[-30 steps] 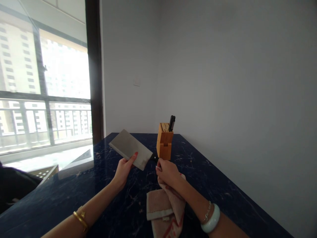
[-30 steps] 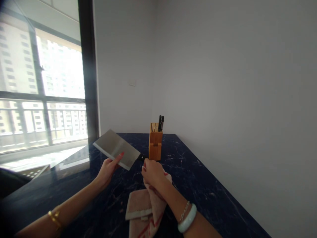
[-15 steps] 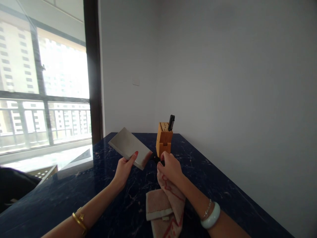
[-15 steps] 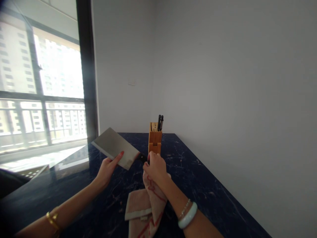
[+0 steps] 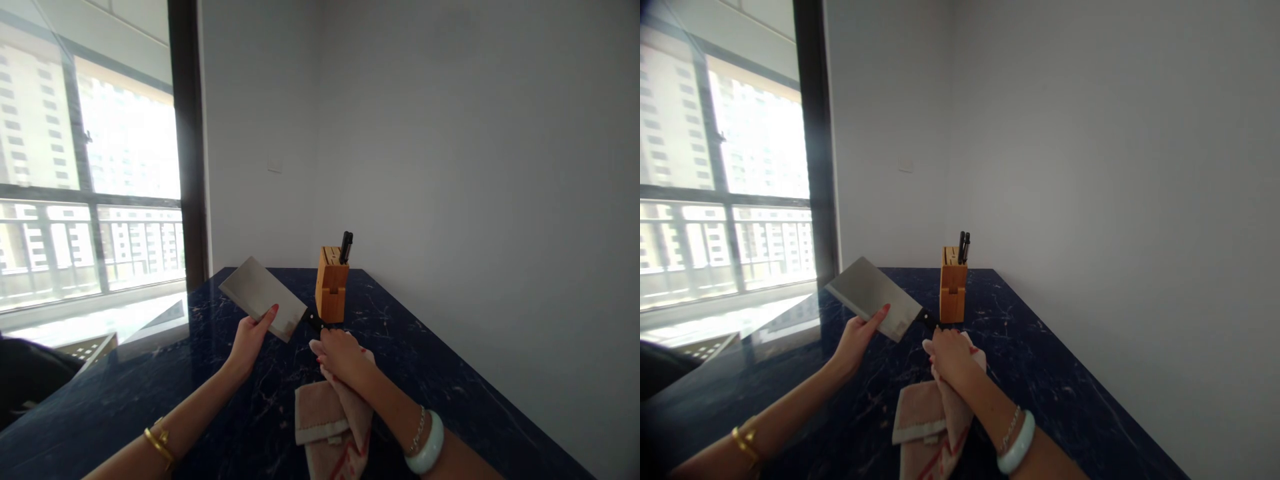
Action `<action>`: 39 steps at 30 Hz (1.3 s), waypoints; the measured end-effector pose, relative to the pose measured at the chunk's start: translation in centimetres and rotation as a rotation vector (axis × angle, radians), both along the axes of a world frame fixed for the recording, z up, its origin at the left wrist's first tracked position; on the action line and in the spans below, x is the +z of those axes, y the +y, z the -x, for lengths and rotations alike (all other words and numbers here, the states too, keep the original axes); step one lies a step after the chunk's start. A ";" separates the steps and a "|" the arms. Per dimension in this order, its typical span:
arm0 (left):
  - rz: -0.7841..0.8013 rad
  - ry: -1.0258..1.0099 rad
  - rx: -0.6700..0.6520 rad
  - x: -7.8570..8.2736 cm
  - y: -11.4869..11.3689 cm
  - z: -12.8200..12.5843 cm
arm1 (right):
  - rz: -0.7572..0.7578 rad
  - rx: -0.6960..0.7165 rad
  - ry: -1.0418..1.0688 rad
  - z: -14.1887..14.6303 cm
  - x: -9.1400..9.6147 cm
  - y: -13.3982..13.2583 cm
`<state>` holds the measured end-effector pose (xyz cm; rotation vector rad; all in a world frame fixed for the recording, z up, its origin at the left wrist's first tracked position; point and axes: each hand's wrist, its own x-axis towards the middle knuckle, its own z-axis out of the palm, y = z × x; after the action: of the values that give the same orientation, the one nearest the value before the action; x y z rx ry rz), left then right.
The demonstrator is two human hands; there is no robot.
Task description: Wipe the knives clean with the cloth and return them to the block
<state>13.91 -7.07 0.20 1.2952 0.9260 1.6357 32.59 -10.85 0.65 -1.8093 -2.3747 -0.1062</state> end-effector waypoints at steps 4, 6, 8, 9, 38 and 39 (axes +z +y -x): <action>-0.004 0.019 0.008 0.2 -0.1 0.1 | 0.002 -0.012 0.020 -0.8 0.1 0.5; -0.003 0.017 0.011 0.3 -0.3 0.1 | -0.021 -0.019 0.036 -1.3 0.4 0.9; -0.005 0.010 0.014 0.4 -0.3 0.0 | -0.080 -0.042 0.068 -1.6 0.8 1.1; -0.006 0.006 0.014 0.3 -0.3 0.0 | -0.113 -0.057 0.092 -1.7 1.1 1.2; 0.092 -0.093 -0.161 -0.5 -1.8 -1.8 | -0.252 -0.090 0.354 -0.8 1.3 1.2; 0.096 -0.092 -0.162 -0.5 -1.8 -1.8 | -0.248 -0.088 0.369 -0.9 1.3 1.2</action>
<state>15.72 -8.90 -0.30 1.1880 0.8124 1.4948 33.46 -9.61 1.94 -1.6512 -1.9383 -0.0664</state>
